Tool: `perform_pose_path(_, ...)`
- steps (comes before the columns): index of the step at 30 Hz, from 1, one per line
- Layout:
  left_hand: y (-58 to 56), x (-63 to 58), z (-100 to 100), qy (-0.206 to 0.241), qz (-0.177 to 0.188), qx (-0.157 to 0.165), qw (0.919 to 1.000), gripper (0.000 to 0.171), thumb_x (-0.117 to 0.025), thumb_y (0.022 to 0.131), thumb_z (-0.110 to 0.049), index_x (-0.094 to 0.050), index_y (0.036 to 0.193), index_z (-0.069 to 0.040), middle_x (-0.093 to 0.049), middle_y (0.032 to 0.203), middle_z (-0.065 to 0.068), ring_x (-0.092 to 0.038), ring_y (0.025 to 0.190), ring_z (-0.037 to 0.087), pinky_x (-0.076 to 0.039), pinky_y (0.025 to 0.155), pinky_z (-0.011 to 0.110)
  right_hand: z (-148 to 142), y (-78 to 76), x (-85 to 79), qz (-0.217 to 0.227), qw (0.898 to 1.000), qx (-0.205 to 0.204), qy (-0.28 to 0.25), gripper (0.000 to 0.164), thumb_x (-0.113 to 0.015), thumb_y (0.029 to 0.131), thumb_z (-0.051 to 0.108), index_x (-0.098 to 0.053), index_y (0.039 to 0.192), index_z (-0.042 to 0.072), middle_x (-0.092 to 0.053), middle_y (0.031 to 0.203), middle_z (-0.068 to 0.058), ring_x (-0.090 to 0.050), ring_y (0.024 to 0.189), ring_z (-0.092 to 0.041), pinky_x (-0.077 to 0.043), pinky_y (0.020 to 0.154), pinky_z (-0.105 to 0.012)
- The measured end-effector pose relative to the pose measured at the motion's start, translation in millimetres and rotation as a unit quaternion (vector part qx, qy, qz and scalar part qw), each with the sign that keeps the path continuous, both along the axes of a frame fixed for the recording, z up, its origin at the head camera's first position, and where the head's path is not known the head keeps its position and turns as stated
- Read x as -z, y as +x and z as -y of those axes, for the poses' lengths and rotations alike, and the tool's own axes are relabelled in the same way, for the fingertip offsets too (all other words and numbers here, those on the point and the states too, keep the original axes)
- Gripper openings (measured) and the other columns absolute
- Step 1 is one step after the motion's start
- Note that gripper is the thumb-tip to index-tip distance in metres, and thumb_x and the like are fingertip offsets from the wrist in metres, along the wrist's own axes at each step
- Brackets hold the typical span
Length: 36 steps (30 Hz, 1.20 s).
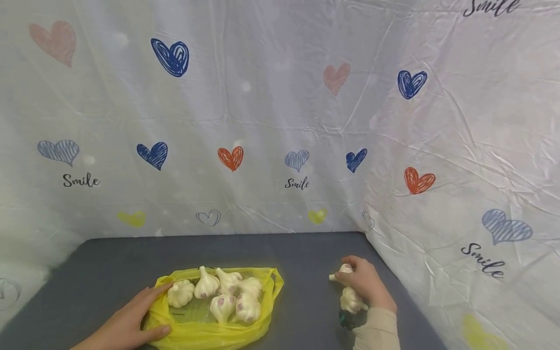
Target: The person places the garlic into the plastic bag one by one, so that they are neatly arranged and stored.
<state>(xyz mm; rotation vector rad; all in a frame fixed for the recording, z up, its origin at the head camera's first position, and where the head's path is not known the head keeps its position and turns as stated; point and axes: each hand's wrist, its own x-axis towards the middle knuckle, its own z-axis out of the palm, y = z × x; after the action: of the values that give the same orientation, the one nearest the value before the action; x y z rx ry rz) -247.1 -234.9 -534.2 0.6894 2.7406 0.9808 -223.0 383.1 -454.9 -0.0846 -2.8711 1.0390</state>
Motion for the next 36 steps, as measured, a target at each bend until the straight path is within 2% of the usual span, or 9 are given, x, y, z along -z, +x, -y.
perform_pose_path(6,-0.9,-1.0,-1.5,0.001,-0.005,0.001,1.0,0.092,-0.074,0.099,-0.063,-0.04,0.171,-0.018,-0.038,0.172,0.019,-0.02,0.149,0.076,-0.033,0.095,0.094,3.4,-0.3,-2.0,-0.018,1.0,-0.002,0.008,0.057,-0.082,0.101,0.033,-0.066,0.144,-0.002,-0.066,0.142,-0.028,-0.066,0.126,-0.048,-0.058,0.097,-0.058)
perform_pose_path(17,-1.6,0.1,-1.1,0.004,-0.011,0.001,0.9999,0.091,-0.075,0.099,-0.064,-0.041,0.17,-0.019,-0.039,0.172,0.018,-0.021,0.149,0.075,-0.035,0.093,0.094,7.2,-0.9,-5.7,-0.038,0.999,0.009,0.005,0.06,-0.083,0.1,0.036,-0.067,0.144,-0.001,-0.071,0.136,-0.022,-0.07,0.118,-0.039,-0.06,0.091,-0.052)
perform_pose_path(25,-1.8,-0.6,0.0,0.001,-0.004,0.002,1.0,0.09,-0.074,0.1,-0.062,-0.039,0.171,-0.019,-0.038,0.172,0.019,-0.02,0.148,0.076,-0.034,0.095,0.094,12.8,-9.2,-5.0,-0.056,0.998,0.006,0.009,0.061,-0.084,0.099,0.038,-0.067,0.144,-0.001,-0.071,0.136,-0.021,-0.07,0.117,-0.036,-0.061,0.089,-0.049)
perform_pose_path(36,1.0,-0.9,0.3,0.0,0.008,-0.003,1.0,0.092,-0.074,0.1,-0.063,-0.04,0.171,-0.017,-0.038,0.172,0.022,-0.019,0.149,0.075,-0.034,0.096,0.093,27.6,-11.9,-9.4,-0.07,0.997,0.0,0.019,0.052,-0.083,0.1,0.032,-0.07,0.141,0.003,-0.071,0.135,-0.021,-0.071,0.115,-0.032,-0.06,0.086,-0.045)
